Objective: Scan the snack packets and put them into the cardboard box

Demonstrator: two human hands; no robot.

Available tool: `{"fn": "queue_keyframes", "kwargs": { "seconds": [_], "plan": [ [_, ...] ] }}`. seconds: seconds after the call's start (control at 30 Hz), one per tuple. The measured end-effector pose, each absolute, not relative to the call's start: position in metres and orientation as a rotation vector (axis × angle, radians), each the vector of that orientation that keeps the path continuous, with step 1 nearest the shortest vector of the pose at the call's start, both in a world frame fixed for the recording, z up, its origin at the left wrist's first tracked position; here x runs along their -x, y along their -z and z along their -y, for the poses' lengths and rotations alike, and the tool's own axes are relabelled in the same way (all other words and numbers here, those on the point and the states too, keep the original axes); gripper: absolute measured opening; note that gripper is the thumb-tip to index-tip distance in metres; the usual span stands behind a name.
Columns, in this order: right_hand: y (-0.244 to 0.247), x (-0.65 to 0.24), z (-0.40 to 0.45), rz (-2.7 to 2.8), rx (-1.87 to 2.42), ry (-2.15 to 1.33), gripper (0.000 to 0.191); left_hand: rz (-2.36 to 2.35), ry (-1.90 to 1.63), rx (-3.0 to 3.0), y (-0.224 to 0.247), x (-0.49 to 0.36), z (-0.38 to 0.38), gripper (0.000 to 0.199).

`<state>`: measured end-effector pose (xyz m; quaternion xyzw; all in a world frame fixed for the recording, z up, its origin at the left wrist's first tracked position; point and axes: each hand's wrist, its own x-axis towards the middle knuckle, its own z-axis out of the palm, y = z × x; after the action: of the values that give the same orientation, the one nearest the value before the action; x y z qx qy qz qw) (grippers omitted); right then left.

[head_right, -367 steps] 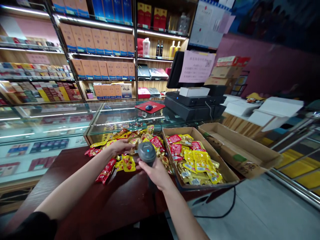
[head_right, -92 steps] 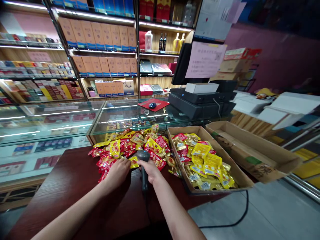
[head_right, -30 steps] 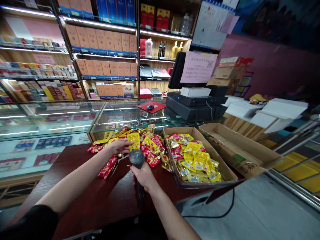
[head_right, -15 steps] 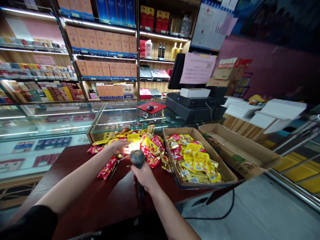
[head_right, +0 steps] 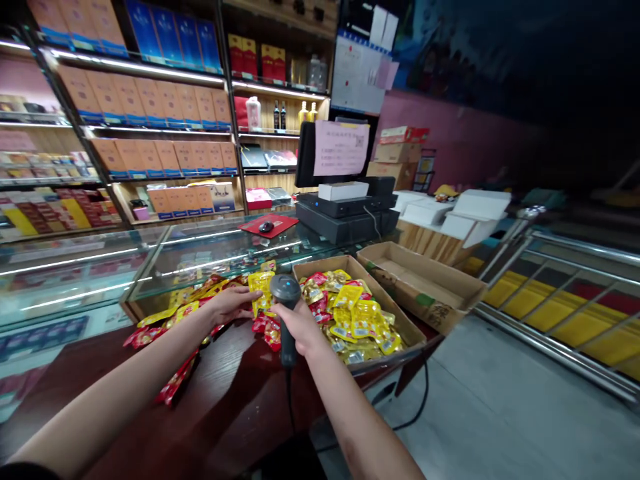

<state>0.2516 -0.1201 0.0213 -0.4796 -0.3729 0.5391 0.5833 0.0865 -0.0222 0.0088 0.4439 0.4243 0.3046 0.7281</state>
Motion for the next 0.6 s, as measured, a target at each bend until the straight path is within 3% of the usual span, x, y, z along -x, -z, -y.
{"fn": "queue_keyframes", "kwargs": {
  "seconds": [0.33,0.47,0.6],
  "plan": [
    [-0.039,-0.369,0.107,0.691,1.207,-0.930,0.025,-0.813,-0.622,-1.077,-0.031,-0.226,-0.009,0.040],
    [-0.036,-0.373,0.111,0.640,1.244,-0.959,0.028,-0.865,-0.591,-1.097,-0.019,-0.216,-0.013,0.047],
    [-0.038,-0.340,0.114,0.679,1.204,-1.082,0.027,-0.966,-0.611,-1.291,-0.002,-0.175,-0.012,0.039]
  ]
}}
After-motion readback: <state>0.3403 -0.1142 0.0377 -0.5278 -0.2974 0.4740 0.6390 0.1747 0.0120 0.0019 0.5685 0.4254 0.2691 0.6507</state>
